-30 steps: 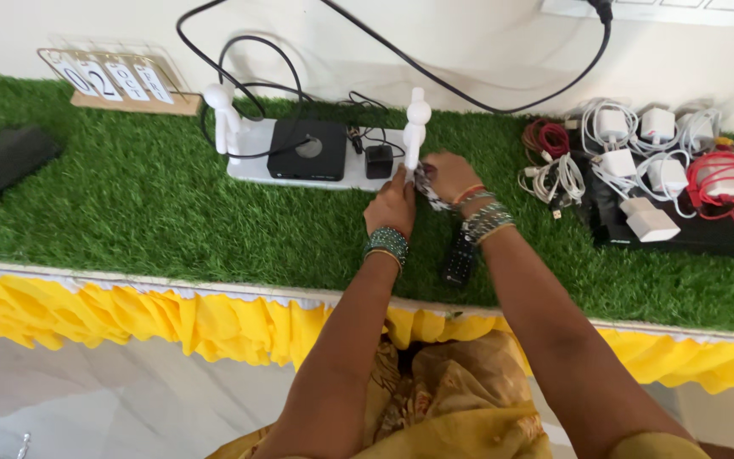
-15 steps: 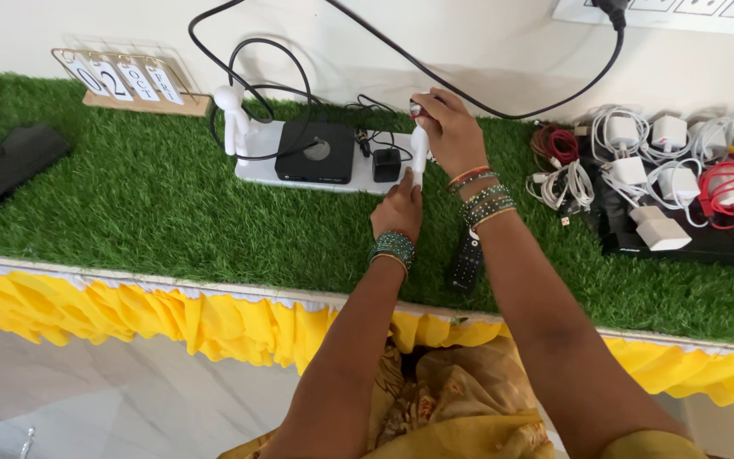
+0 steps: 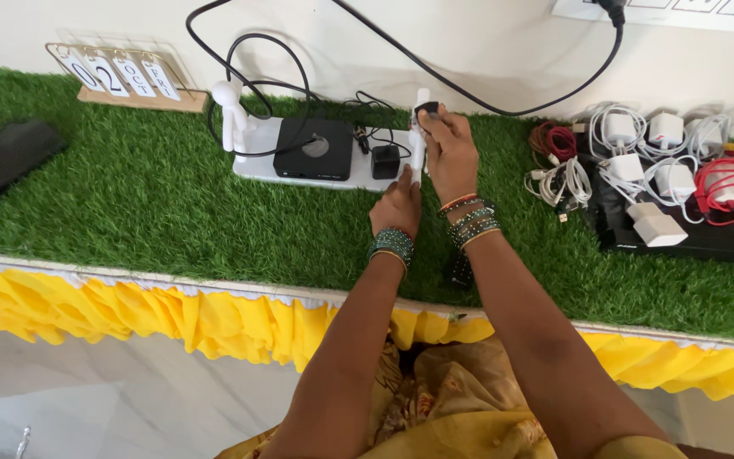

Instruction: The person wipes a black set-top box and a remote control with a small cloth on a green artificial turf surface. They also wipe a power adapter and a wall socket area, then handle several bundled charging cables and adapters, moving them aside.

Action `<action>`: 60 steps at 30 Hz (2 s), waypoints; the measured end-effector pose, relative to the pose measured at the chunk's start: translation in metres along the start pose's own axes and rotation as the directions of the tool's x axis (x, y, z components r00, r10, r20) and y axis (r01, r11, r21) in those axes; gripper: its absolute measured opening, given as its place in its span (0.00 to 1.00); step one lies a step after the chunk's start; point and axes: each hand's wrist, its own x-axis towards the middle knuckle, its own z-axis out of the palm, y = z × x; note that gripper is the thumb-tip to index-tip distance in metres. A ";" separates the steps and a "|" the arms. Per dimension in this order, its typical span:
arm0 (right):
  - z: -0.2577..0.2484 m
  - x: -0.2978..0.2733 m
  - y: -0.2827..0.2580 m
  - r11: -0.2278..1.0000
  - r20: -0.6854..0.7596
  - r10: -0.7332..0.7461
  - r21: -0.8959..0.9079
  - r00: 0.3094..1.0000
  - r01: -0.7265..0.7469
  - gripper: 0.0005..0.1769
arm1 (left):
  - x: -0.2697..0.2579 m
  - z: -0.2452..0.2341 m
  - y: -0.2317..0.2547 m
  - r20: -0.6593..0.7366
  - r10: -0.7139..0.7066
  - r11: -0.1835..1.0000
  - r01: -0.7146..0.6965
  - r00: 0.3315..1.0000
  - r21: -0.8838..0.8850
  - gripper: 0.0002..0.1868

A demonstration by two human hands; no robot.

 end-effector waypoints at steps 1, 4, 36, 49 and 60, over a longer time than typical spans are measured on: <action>-0.001 -0.003 0.000 0.999 0.003 -0.004 -0.037 1.000 0.004 0.18 | -0.001 0.000 0.000 0.001 0.001 1.000 -0.001 1.000 -0.009 0.24; -0.001 -0.011 -0.002 0.994 0.066 0.090 -0.062 0.994 -0.086 0.16 | -0.001 -0.001 0.001 -0.002 0.009 1.000 -0.009 1.000 -0.024 0.24; -0.019 -0.032 0.004 0.994 0.308 0.031 -0.113 0.951 0.004 0.14 | 0.000 0.008 -0.006 -0.073 0.059 0.998 -0.061 0.996 -0.025 0.19; -0.031 0.042 0.064 0.986 0.245 0.108 0.098 0.963 -0.135 0.30 | 0.000 -0.011 0.006 0.028 -0.004 1.000 0.004 1.000 0.000 0.25; 0.025 0.064 0.080 0.972 0.288 0.087 0.186 0.954 -0.145 0.24 | 0.001 -0.007 0.006 0.050 -0.024 1.000 0.024 0.998 0.010 0.24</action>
